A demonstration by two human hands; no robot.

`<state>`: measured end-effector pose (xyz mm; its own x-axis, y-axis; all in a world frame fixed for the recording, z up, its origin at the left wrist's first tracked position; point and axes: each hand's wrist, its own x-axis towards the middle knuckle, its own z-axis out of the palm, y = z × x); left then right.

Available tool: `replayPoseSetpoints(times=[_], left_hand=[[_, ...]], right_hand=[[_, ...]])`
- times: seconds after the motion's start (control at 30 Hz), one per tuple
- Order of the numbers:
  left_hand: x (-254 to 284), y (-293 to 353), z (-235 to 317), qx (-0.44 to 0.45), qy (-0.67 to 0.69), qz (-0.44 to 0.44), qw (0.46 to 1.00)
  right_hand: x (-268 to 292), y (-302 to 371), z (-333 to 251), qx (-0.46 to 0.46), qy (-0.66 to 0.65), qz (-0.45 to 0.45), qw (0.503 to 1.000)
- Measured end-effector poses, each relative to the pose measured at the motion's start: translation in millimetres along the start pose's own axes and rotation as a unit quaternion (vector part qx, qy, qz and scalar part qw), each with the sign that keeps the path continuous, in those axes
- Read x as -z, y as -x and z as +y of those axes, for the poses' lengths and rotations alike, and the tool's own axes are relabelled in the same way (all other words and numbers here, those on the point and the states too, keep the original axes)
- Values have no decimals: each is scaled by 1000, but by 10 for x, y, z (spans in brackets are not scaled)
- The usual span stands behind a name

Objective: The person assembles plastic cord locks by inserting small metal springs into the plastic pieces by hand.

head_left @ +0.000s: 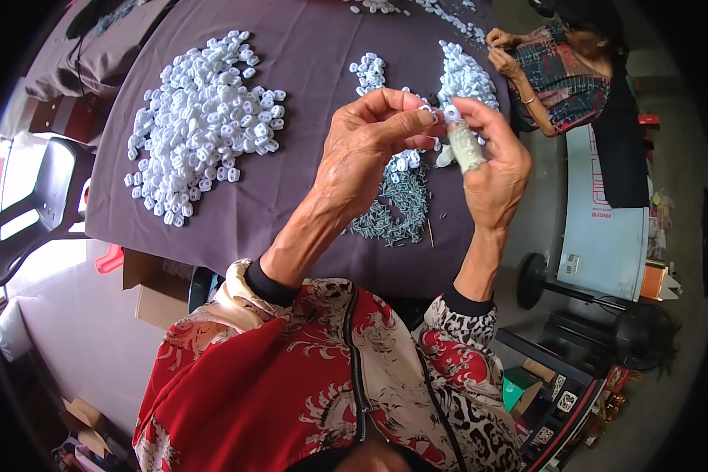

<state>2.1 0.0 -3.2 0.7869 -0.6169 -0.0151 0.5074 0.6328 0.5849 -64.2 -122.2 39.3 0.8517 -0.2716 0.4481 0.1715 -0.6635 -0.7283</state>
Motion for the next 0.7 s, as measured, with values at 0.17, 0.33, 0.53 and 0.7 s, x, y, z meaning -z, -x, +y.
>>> replayPoseSetpoints(times=[0.17, 0.33, 0.53, 0.7], left_hand=[[-1, 5, 12, -6, 5, 1, 1000], [8, 0, -5, -11, 1, -1, 1000], [1, 7, -36, 0, 23, -10, 1000], [-8, 3, -33, -1, 10, -13, 1000]], right_hand=[[-10, 30, -82, 99, 156, 6, 983], [18, -16, -41, 103, 102, 0, 989], [8, 11, 24, -34, -39, -35, 998], [30, -15, 16, -85, -207, 11, 975]])
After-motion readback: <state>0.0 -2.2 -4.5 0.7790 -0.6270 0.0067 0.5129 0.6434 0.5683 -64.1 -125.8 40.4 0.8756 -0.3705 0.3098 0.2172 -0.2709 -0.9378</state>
